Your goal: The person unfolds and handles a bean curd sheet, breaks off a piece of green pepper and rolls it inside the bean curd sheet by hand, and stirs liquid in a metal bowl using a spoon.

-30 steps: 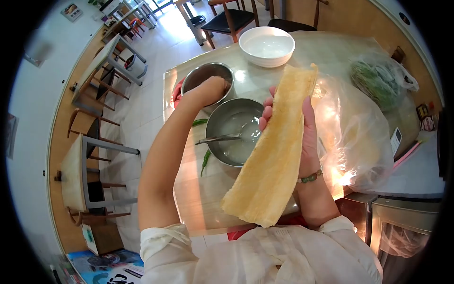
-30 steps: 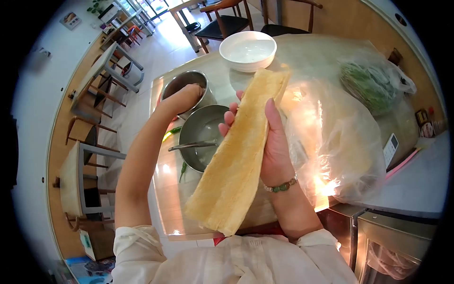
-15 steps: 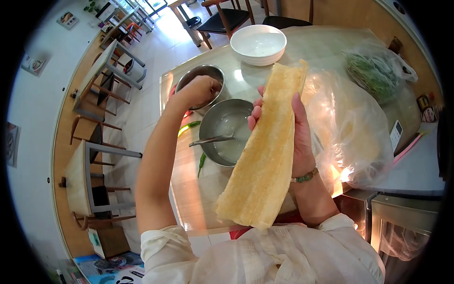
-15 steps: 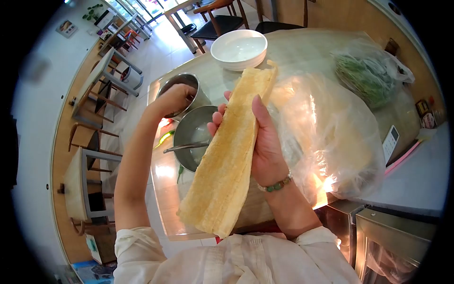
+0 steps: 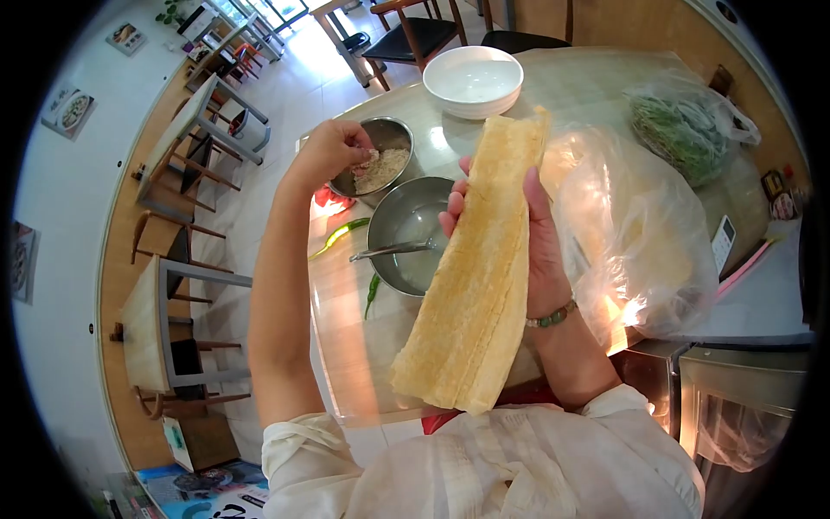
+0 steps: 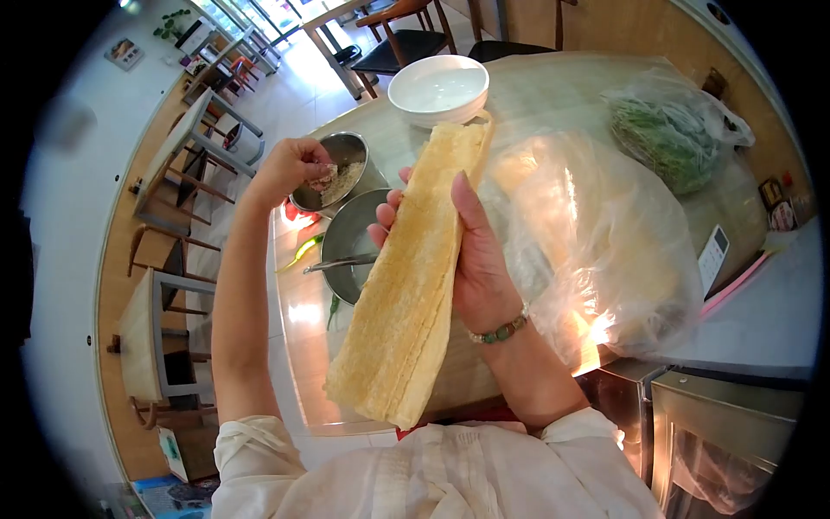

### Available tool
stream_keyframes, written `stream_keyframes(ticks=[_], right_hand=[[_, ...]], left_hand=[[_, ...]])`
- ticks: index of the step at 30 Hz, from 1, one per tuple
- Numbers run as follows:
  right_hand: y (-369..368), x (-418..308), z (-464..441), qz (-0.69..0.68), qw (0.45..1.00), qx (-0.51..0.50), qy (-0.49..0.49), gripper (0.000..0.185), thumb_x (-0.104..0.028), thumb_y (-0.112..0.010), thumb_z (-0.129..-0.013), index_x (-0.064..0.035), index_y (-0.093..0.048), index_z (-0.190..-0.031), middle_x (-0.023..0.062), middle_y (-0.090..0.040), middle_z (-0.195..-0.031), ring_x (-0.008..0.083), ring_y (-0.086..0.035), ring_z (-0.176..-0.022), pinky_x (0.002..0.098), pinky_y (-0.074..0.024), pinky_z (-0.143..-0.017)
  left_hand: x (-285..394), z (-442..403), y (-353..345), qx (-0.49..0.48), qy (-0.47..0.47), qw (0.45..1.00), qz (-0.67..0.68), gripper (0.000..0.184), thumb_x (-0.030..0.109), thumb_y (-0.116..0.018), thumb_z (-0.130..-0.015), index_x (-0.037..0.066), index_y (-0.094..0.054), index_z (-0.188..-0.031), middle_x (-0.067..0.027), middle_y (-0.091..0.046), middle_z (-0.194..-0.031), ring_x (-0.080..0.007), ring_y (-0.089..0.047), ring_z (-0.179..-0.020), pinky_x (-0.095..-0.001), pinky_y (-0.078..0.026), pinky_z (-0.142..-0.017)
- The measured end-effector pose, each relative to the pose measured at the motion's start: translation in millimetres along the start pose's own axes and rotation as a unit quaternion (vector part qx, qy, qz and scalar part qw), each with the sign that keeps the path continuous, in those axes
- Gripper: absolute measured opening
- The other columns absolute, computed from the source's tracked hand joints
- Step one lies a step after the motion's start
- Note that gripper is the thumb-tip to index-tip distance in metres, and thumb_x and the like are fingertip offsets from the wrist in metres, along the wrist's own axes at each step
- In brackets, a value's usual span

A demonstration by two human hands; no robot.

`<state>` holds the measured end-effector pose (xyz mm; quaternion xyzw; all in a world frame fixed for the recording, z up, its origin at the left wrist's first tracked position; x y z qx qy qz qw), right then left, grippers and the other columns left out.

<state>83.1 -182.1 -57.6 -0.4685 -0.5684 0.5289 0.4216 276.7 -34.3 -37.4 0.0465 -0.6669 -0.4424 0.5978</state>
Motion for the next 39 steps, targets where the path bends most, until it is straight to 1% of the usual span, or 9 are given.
stream_keyframes(ticks=[4,7,10,12,21,25,27,34,39], right_hand=[[-1,5,0,-0.007,1.000,-0.007,-0.016,0.054,-0.044,-0.057,-0.091,-0.0032,-0.044,-0.124,0.0124,-0.059,-0.106,0.0243,-0.061,-0.101,0.0436,-0.0481,-0.097],[-1,7,-1,-0.020,0.999,-0.008,-0.026,0.055,-0.045,-0.057,-0.091,-0.0030,-0.044,-0.124,0.0127,-0.058,-0.107,0.0242,-0.060,-0.102,0.0435,-0.0478,-0.097],[-3,8,-1,-0.023,0.999,-0.007,-0.029,0.055,-0.045,-0.057,-0.090,-0.0027,-0.044,-0.123,0.0126,-0.057,-0.106,0.0237,-0.060,-0.103,0.0433,-0.0479,-0.097],[-3,8,-1,-0.018,0.999,-0.008,-0.025,0.055,-0.045,-0.058,-0.090,-0.0024,-0.044,-0.122,0.0124,-0.057,-0.105,0.0232,-0.059,-0.103,0.0431,-0.0479,-0.097],[-4,4,-4,-0.006,1.000,-0.016,-0.011,0.056,-0.046,-0.058,-0.090,-0.0026,-0.042,-0.121,0.0117,-0.057,-0.103,0.0221,-0.059,-0.101,0.0432,-0.0477,-0.097],[1,6,-4,-0.014,1.000,-0.007,-0.017,0.057,-0.048,-0.058,-0.089,-0.0034,-0.043,-0.120,0.0117,-0.057,-0.104,0.0225,-0.059,-0.100,0.0449,-0.0477,-0.097],[-1,6,-4,-0.016,1.000,-0.015,-0.021,0.057,-0.049,-0.058,-0.088,-0.0037,-0.043,-0.120,0.0117,-0.058,-0.104,0.0228,-0.060,-0.101,0.0454,-0.0477,-0.097],[0,16,0,-0.002,0.998,-0.007,-0.061,0.068,-0.055,-0.052,-0.089,-0.0003,-0.043,-0.127,0.0117,-0.057,-0.118,0.0209,-0.060,-0.104,0.0489,-0.0485,-0.096],[-9,17,6,0.053,0.996,-0.029,-0.060,0.070,-0.058,-0.046,-0.091,0.0006,-0.042,-0.129,0.0117,-0.057,-0.119,0.0205,-0.059,-0.105,0.0451,-0.0493,-0.095]], left_hand=[[3,3,-8,0.008,-0.019,0.998,-0.057,0.006,-0.006,-0.066,-0.074,-0.001,-0.063,-0.074,-0.0026,-0.059,-0.065,-0.0096,-0.056,-0.060,-0.0251,-0.046,-0.055],[-4,1,-9,0.031,0.000,0.999,0.031,0.009,-0.007,-0.064,-0.074,-0.003,-0.066,-0.081,-0.0033,-0.059,-0.066,-0.0107,-0.056,-0.060,-0.0261,-0.047,-0.056],[0,3,-15,0.023,-0.038,0.997,-0.060,0.021,-0.007,-0.062,-0.072,-0.003,-0.069,-0.091,-0.0052,-0.062,-0.070,-0.0124,-0.057,-0.060,-0.0272,-0.048,-0.058],[-6,2,-15,0.020,0.013,0.995,-0.093,0.028,-0.007,-0.061,-0.071,-0.001,-0.070,-0.097,-0.0066,-0.065,-0.075,-0.0132,-0.059,-0.062,-0.0279,-0.049,-0.060],[5,6,-20,0.037,0.021,0.977,-0.210,0.015,-0.002,-0.063,-0.071,0.001,-0.073,-0.081,-0.0088,-0.068,-0.071,-0.0158,-0.064,-0.063,-0.0306,-0.051,-0.063],[1,8,-3,0.084,0.016,0.984,-0.154,0.013,-0.002,-0.064,-0.070,-0.001,-0.073,-0.079,-0.0091,-0.068,-0.070,-0.0142,-0.063,-0.063,-0.0282,-0.050,-0.063],[-2,12,7,0.078,0.020,0.996,-0.027,0.014,-0.003,-0.064,-0.073,-0.002,-0.072,-0.083,-0.0086,-0.068,-0.072,-0.0129,-0.062,-0.066,-0.0258,-0.050,-0.064],[131,88,14,0.095,-0.074,0.990,0.070,0.012,-0.007,-0.062,-0.078,-0.005,-0.070,-0.087,-0.0085,-0.068,-0.085,-0.0126,-0.062,-0.072,-0.0252,-0.051,-0.069],[191,124,-55,-0.041,-0.125,0.989,0.064,0.009,-0.009,-0.062,-0.077,-0.003,-0.068,-0.081,-0.0066,-0.067,-0.085,-0.0118,-0.059,-0.071,-0.0250,-0.049,-0.070]])
Point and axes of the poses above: each hand's wrist, its own z-axis away from the middle knuckle, its own y-axis out of the back of the hand, x = y × z, the point moved 9 cm from there along -z, towards the middle knuckle
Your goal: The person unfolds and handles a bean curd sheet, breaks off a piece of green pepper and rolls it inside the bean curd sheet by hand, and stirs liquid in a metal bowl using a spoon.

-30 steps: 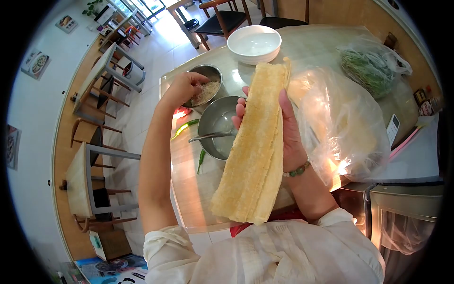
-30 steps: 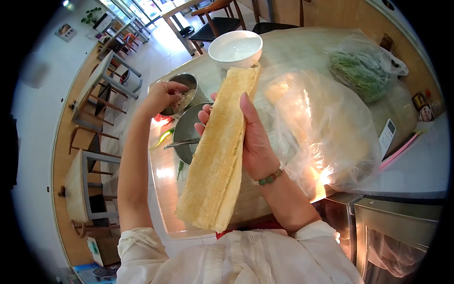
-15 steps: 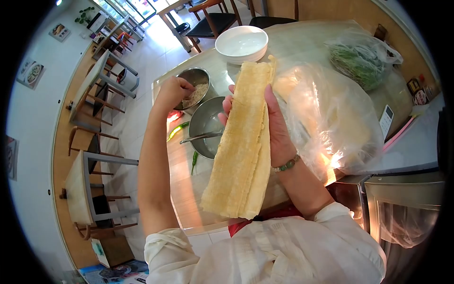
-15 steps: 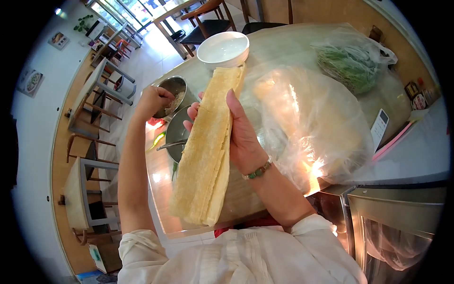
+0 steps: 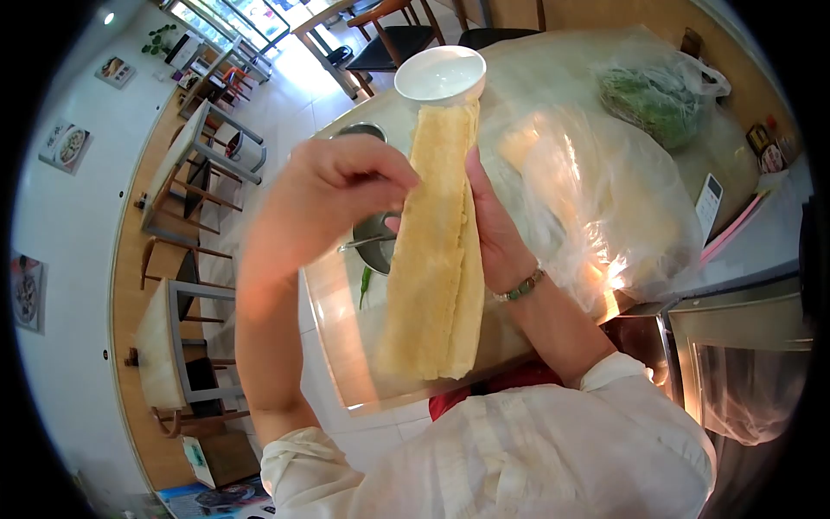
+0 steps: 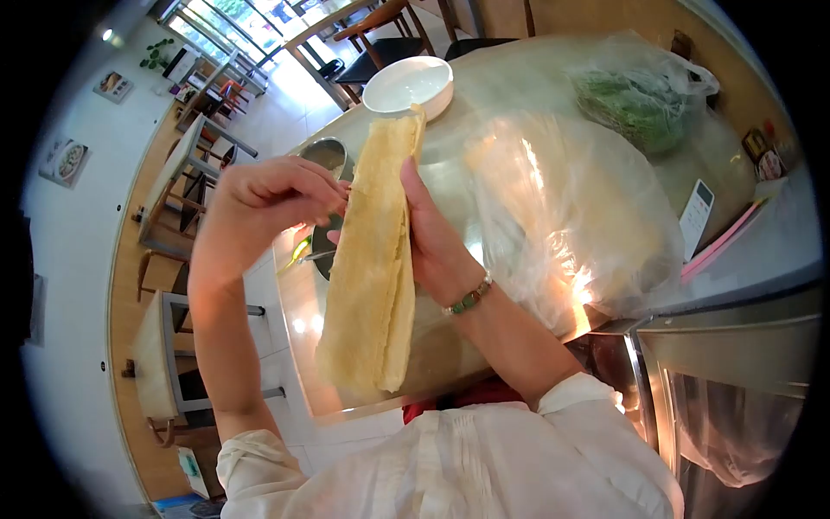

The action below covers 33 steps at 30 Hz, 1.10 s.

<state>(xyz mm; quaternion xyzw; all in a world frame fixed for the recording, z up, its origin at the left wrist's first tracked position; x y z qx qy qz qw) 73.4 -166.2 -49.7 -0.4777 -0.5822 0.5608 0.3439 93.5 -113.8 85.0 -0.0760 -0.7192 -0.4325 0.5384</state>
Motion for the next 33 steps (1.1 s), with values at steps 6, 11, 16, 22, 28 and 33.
stream_keyframes(ticks=[6,11,16,22,28,33], right_hand=[[7,-2,-3,0.034,0.999,0.021,0.027,0.070,-0.060,-0.039,-0.092,-0.0019,-0.040,-0.131,0.0101,-0.057,-0.120,0.0210,-0.058,-0.107,0.0358,-0.0495,-0.093],[-4,9,1,0.046,0.999,-0.024,-0.001,0.066,-0.063,-0.035,-0.092,-0.0103,-0.041,-0.132,0.0108,-0.058,-0.115,0.0251,-0.060,-0.102,0.0427,-0.0521,-0.089],[-10,15,-1,0.025,0.999,-0.045,-0.014,0.067,-0.064,-0.036,-0.091,-0.0104,-0.042,-0.130,0.0111,-0.059,-0.112,0.0257,-0.060,-0.100,0.0473,-0.0536,-0.085],[-13,22,-2,0.000,0.997,-0.073,-0.021,0.067,-0.063,-0.041,-0.090,-0.0110,-0.041,-0.132,0.0098,-0.057,-0.113,0.0232,-0.059,-0.101,0.0485,-0.0531,-0.086],[-12,31,-1,0.003,0.996,-0.074,-0.041,0.068,-0.062,-0.044,-0.088,-0.0090,-0.042,-0.131,0.0104,-0.056,-0.116,0.0211,-0.059,-0.103,0.0478,-0.0530,-0.087],[-11,35,-1,-0.012,0.997,-0.059,-0.052,0.068,-0.061,-0.046,-0.088,-0.0065,-0.043,-0.129,0.0114,-0.056,-0.116,0.0205,-0.059,-0.104,0.0471,-0.0537,-0.087]], left_hand=[[3,2,-47,-0.052,-0.058,0.974,-0.214,0.003,-0.005,-0.063,-0.075,-0.002,-0.062,-0.076,-0.0053,-0.060,-0.068,-0.0092,-0.054,-0.060,-0.0233,-0.046,-0.058],[-11,-22,-37,-0.008,0.031,0.970,-0.243,0.004,-0.001,-0.063,-0.078,-0.001,-0.064,-0.081,-0.0050,-0.059,-0.064,-0.0100,-0.054,-0.056,-0.0254,-0.046,-0.054],[-14,-43,-21,0.075,0.018,0.964,-0.254,0.005,0.003,-0.066,-0.079,0.000,-0.064,-0.083,-0.0042,-0.061,-0.066,-0.0109,-0.057,-0.058,-0.0254,-0.046,-0.054],[-23,-59,-2,0.150,0.002,0.950,-0.274,0.006,0.004,-0.068,-0.077,0.000,-0.065,-0.081,-0.0046,-0.062,-0.066,-0.0104,-0.058,-0.058,-0.0252,-0.046,-0.055],[-30,-67,8,0.176,-0.009,0.943,-0.281,0.007,0.001,-0.067,-0.074,-0.001,-0.065,-0.081,-0.0051,-0.063,-0.067,-0.0101,-0.058,-0.058,-0.0249,-0.047,-0.056],[-33,-69,7,0.151,-0.008,0.943,-0.297,0.008,0.000,-0.066,-0.072,-0.002,-0.064,-0.080,-0.0044,-0.061,-0.066,-0.0097,-0.057,-0.058,-0.0242,-0.047,-0.056]])
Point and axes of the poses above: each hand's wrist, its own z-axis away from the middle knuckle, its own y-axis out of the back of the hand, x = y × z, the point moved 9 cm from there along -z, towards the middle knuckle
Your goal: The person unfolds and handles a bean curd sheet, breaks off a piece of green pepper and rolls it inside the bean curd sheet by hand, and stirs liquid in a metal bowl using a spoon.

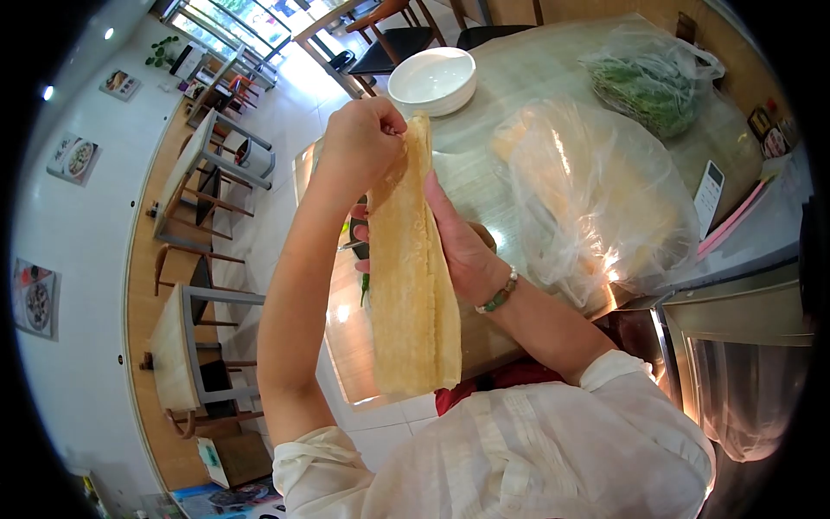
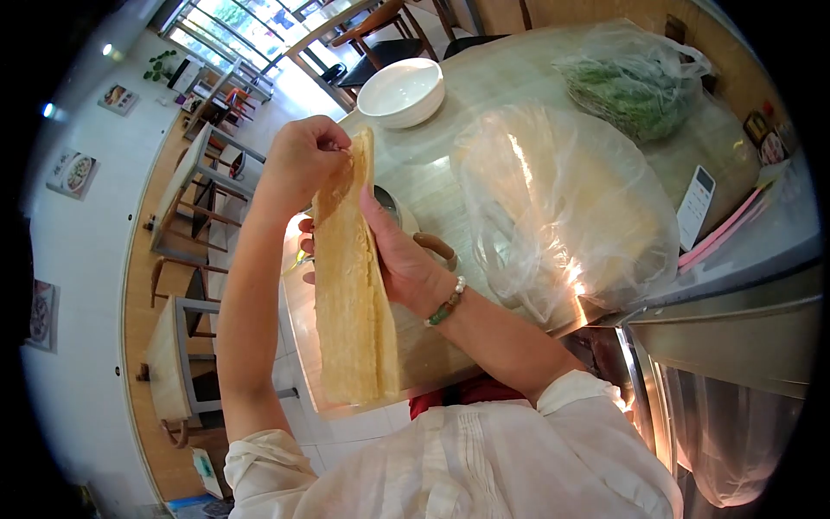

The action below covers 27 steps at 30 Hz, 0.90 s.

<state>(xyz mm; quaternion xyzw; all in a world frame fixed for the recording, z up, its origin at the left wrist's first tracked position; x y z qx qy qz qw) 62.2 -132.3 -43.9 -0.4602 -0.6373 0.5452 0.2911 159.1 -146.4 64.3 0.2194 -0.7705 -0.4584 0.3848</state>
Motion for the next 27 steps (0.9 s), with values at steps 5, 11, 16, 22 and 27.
stream_keyframes(ticks=[5,11,16,22,27], right_hand=[[4,-1,0,-0.005,1.000,0.007,0.010,0.068,-0.060,-0.046,-0.089,-0.0060,-0.041,-0.131,0.0124,-0.055,-0.117,0.0224,-0.059,-0.106,0.0494,-0.0530,-0.088],[6,-1,-2,-0.011,1.000,-0.001,0.009,0.069,-0.059,-0.047,-0.090,-0.0064,-0.038,-0.133,0.0130,-0.055,-0.119,0.0237,-0.058,-0.108,0.0504,-0.0527,-0.088],[6,2,-1,-0.018,1.000,0.003,-0.005,0.069,-0.059,-0.047,-0.090,-0.0067,-0.038,-0.134,0.0131,-0.054,-0.121,0.0240,-0.057,-0.109,0.0509,-0.0521,-0.089],[5,6,0,-0.014,1.000,0.007,-0.015,0.070,-0.060,-0.048,-0.089,-0.0068,-0.039,-0.134,0.0128,-0.054,-0.121,0.0233,-0.057,-0.108,0.0507,-0.0516,-0.090],[7,4,-1,-0.009,1.000,0.004,-0.011,0.069,-0.060,-0.048,-0.089,-0.0072,-0.040,-0.133,0.0119,-0.054,-0.120,0.0222,-0.057,-0.107,0.0497,-0.0520,-0.090]], left_hand=[[-13,-5,6,0.010,0.032,0.998,0.049,0.006,-0.001,-0.065,-0.072,-0.003,-0.063,-0.078,-0.0033,-0.059,-0.066,-0.0099,-0.056,-0.057,-0.0238,-0.046,-0.054],[-7,-2,6,-0.048,0.056,0.991,0.108,0.006,-0.002,-0.064,-0.073,-0.003,-0.062,-0.078,-0.0031,-0.058,-0.065,-0.0095,-0.055,-0.055,-0.0234,-0.045,-0.050],[-11,-5,3,-0.068,0.057,0.993,0.081,0.005,-0.003,-0.063,-0.073,-0.004,-0.062,-0.077,-0.0031,-0.058,-0.064,-0.0098,-0.055,-0.053,-0.0225,-0.044,-0.049],[-7,-10,8,-0.024,0.041,0.998,0.051,0.005,-0.002,-0.065,-0.071,-0.004,-0.062,-0.074,-0.0043,-0.058,-0.063,-0.0098,-0.055,-0.052,-0.0225,-0.044,-0.048],[-13,-5,3,-0.061,0.070,0.992,0.090,0.006,-0.002,-0.065,-0.070,-0.004,-0.061,-0.074,-0.0040,-0.058,-0.062,-0.0099,-0.054,-0.051,-0.0230,-0.044,-0.047]])
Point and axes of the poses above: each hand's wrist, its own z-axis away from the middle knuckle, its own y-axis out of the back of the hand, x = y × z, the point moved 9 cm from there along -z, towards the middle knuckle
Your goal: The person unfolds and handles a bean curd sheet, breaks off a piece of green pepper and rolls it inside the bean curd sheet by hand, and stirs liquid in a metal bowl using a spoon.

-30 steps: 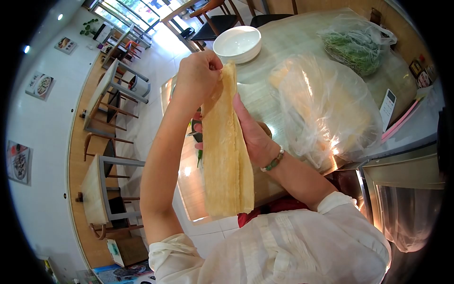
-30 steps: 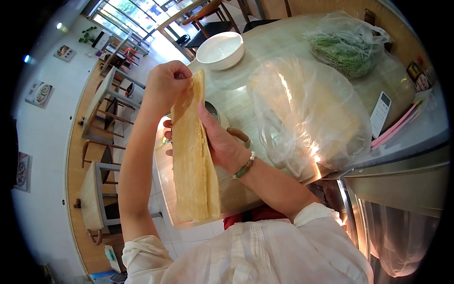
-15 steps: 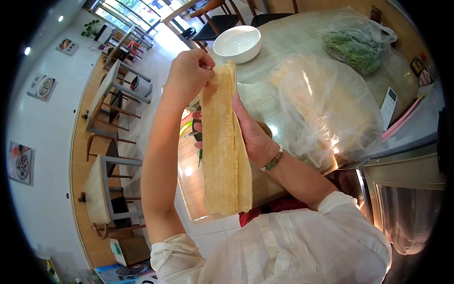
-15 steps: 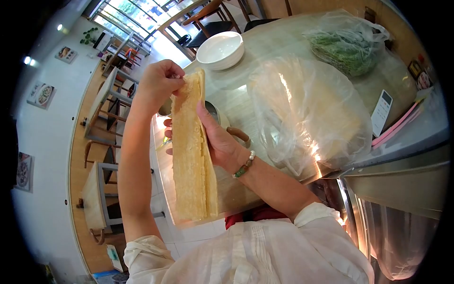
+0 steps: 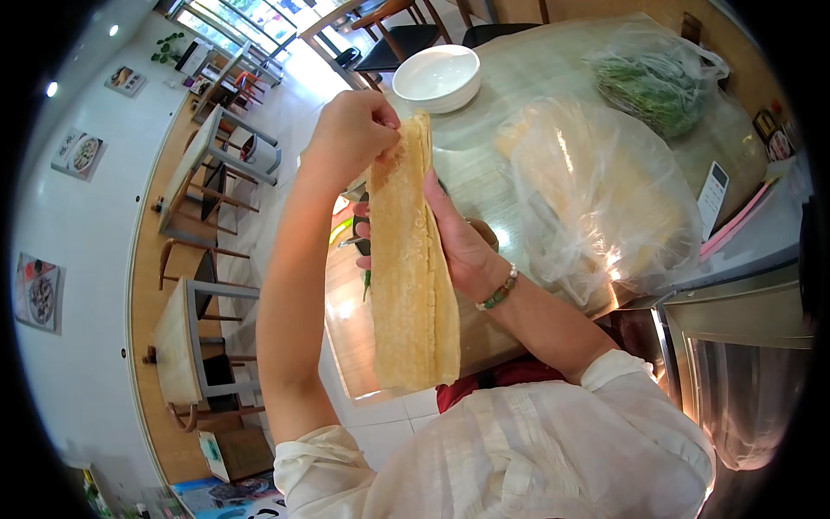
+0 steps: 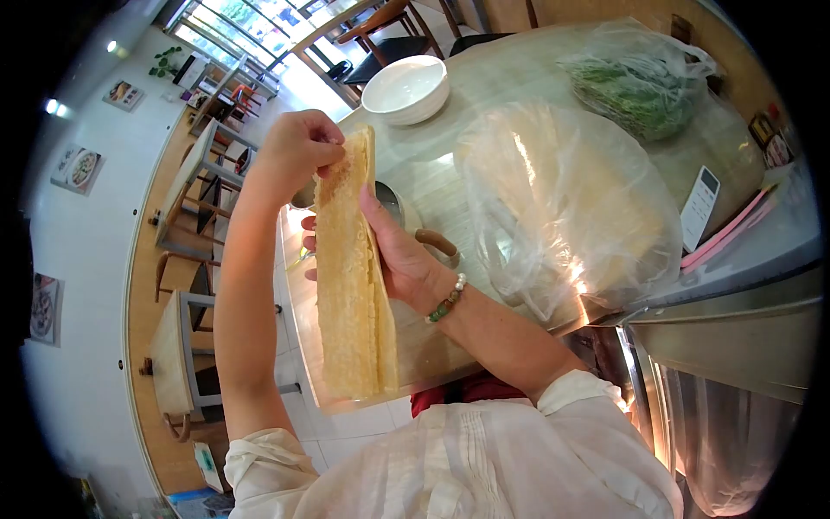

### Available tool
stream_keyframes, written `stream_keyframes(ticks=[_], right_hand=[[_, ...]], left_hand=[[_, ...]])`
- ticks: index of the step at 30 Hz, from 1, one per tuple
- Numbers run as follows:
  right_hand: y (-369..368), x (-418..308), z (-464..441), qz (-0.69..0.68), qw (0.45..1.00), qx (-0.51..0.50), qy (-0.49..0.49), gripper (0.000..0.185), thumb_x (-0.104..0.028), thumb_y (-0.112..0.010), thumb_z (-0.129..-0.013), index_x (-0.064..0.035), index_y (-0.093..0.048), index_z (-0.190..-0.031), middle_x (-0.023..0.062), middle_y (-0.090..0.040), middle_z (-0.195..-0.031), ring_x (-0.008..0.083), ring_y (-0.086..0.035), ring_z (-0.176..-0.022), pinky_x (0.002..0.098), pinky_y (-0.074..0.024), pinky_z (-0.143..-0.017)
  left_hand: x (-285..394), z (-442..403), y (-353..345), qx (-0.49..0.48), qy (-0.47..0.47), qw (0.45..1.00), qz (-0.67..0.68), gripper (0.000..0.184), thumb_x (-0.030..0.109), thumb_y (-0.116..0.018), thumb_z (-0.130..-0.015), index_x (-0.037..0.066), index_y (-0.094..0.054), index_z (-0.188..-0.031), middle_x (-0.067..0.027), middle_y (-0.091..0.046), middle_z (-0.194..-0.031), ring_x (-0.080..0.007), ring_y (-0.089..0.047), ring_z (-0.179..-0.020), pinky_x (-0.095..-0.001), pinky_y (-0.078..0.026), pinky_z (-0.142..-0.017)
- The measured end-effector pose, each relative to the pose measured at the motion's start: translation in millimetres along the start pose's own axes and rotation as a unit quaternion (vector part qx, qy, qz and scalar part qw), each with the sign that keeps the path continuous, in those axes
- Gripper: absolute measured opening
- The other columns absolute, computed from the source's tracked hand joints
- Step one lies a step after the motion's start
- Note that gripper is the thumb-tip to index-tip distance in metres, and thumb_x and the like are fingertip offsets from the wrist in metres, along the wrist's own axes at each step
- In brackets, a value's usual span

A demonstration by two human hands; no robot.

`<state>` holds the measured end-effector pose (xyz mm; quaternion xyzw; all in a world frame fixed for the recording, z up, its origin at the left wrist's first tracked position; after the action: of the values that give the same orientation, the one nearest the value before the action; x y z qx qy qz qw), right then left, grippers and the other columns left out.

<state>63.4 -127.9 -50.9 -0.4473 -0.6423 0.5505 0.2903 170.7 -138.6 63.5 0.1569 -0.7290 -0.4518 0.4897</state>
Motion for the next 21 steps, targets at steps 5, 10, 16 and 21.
stream_keyframes(ticks=[5,10,16,21], right_hand=[[-3,-4,1,0.022,1.000,-0.005,0.017,0.067,-0.060,-0.045,-0.090,-0.0079,-0.040,-0.132,0.0105,-0.054,-0.118,0.0208,-0.058,-0.106,0.0491,-0.0523,-0.090],[-4,-8,-3,0.019,0.999,-0.023,0.038,0.065,-0.060,-0.042,-0.091,-0.0090,-0.040,-0.131,0.0101,-0.054,-0.116,0.0201,-0.058,-0.104,0.0491,-0.0528,-0.088],[-4,-5,-1,0.010,0.999,-0.009,0.029,0.066,-0.061,-0.040,-0.091,-0.0089,-0.041,-0.131,0.0104,-0.054,-0.115,0.0210,-0.058,-0.103,0.0499,-0.0526,-0.088],[-3,3,-3,0.004,1.000,-0.025,0.003,0.068,-0.062,-0.042,-0.090,-0.0087,-0.039,-0.132,0.0109,-0.054,-0.117,0.0220,-0.057,-0.105,0.0509,-0.0516,-0.089]], left_hand=[[6,5,2,0.010,0.005,1.000,-0.009,0.006,-0.003,-0.065,-0.069,-0.004,-0.061,-0.073,-0.0046,-0.057,-0.062,-0.0100,-0.054,-0.050,-0.0236,-0.043,-0.046],[13,26,-11,-0.086,0.027,0.996,0.019,0.007,-0.001,-0.066,-0.069,-0.004,-0.061,-0.073,-0.0048,-0.057,-0.061,-0.0104,-0.054,-0.049,-0.0233,-0.042,-0.044],[14,20,1,-0.015,0.006,1.000,0.002,0.007,-0.001,-0.065,-0.070,-0.004,-0.061,-0.074,-0.0049,-0.057,-0.060,-0.0108,-0.055,-0.048,-0.0240,-0.043,-0.045],[9,6,-6,0.023,-0.021,0.998,-0.050,0.005,-0.001,-0.064,-0.071,-0.004,-0.061,-0.074,-0.0049,-0.058,-0.061,-0.0105,-0.055,-0.048,-0.0246,-0.043,-0.045]])
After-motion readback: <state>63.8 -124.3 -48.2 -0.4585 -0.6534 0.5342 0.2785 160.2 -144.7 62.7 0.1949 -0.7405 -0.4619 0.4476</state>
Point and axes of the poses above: each hand's wrist, its own z-axis away from the middle knuckle, its own y-axis out of the back of the hand, x = y × z, the point moved 9 cm from there along -z, towards the middle knuckle
